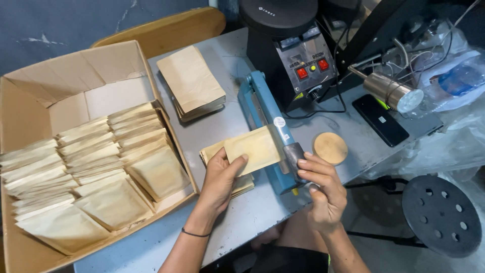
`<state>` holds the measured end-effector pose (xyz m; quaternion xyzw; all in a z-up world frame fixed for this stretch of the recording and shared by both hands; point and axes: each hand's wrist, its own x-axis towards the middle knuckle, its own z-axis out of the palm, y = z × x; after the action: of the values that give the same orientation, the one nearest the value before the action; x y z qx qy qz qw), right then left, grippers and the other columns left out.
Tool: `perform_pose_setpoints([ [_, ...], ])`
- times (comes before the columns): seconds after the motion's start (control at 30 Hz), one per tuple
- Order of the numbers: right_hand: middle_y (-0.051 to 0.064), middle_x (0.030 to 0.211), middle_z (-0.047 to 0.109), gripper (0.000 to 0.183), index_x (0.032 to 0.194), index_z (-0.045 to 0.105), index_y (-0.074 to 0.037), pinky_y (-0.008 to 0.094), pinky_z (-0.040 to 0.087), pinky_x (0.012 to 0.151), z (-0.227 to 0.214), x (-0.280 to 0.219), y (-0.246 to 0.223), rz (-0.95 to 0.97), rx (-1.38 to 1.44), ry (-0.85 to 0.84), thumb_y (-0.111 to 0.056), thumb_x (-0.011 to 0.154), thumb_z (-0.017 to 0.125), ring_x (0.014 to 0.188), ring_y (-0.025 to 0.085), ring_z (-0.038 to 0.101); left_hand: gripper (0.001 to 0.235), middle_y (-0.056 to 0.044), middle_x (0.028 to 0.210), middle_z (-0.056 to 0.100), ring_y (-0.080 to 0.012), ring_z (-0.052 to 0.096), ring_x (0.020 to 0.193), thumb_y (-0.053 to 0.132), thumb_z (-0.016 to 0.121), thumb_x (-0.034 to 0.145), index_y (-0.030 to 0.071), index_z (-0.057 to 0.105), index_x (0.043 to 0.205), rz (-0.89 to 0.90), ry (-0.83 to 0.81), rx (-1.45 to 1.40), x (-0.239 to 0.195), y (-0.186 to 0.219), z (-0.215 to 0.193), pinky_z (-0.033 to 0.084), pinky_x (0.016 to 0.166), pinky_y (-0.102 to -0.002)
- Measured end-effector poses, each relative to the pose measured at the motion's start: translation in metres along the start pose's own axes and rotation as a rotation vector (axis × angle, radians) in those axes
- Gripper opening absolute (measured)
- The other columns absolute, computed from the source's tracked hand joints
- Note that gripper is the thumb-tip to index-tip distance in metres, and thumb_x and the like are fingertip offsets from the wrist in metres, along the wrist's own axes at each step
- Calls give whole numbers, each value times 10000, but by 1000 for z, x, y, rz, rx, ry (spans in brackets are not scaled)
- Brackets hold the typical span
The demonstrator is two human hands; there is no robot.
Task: Sealing small paper bags using a manual impulse heat sealer
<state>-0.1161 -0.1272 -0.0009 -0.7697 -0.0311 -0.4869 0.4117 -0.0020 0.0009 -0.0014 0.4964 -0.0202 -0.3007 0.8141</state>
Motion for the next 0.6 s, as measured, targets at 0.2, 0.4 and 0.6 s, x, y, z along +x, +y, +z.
perform_pose_setpoints([
  [0.2,165,1201,447,325,1101,456,-4,453,342,1055,-7,22,-21,2,-52,-129,-195,845,397,1208,322,402,272,-119,902,619,-164,577,766,12,562,702,-19,528,970,-4,11,31,-2,-2,-4,468,656,-251],
  [0.4,237,1079,460,330,1124,366,79,340,462,837,2,9,-28,252,-37,323,-97,845,344,980,289,495,333,-145,962,620,-187,581,822,6,563,676,-25,519,1005,-39,33,30,-19,3,-4,467,716,-264],
  [0.6,23,517,440,115,836,561,-32,187,347,415,13,-17,-40,734,-13,224,-88,814,463,428,75,400,351,-142,955,628,-172,593,834,38,585,694,-24,504,1030,34,-84,0,-48,-2,-14,470,758,-274],
])
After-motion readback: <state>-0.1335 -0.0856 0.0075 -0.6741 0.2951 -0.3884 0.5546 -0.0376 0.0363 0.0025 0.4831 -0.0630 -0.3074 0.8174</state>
